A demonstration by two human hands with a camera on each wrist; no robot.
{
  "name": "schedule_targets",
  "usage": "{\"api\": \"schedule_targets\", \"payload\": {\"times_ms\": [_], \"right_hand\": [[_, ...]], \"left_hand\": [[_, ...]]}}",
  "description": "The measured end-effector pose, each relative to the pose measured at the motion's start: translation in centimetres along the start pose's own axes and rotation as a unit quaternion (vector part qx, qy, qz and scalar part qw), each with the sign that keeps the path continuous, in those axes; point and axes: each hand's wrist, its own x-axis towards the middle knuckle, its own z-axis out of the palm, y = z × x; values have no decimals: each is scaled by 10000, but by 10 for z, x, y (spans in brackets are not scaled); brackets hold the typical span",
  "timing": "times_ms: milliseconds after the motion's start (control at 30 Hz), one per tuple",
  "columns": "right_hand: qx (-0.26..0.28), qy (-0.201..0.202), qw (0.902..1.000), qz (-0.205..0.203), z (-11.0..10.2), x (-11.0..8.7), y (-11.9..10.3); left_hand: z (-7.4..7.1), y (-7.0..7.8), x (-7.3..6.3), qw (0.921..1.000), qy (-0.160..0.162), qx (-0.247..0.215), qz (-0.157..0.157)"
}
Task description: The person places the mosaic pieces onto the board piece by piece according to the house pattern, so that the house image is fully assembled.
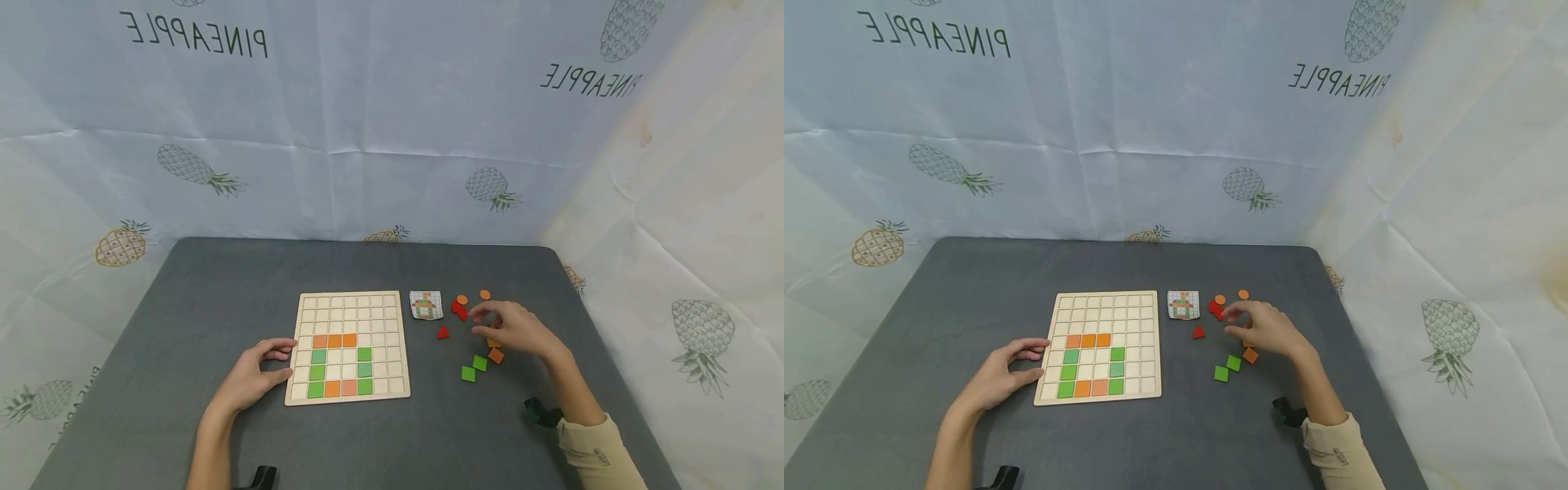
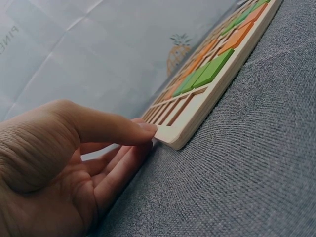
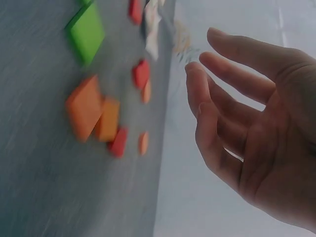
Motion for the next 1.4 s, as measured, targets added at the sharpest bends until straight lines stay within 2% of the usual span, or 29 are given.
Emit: {"api": "schedule_targets", "payload": {"times_ms": [300,633,833,1400], "right_hand": [[235,-290,9989,288,-5,-19,33],[400,-438,9982,-87,0,-22,65],[314,-245,9990,-225,5,-18,73],[127,-69,9998,-100,12,-15,76]], "left_hand": [[0,1,0,10000,15,50,12],[1,-1,1,10000,42,73,5],[0,-1,1,10000,26,38,28],[0,0,1,10000,6,17,37]]}}
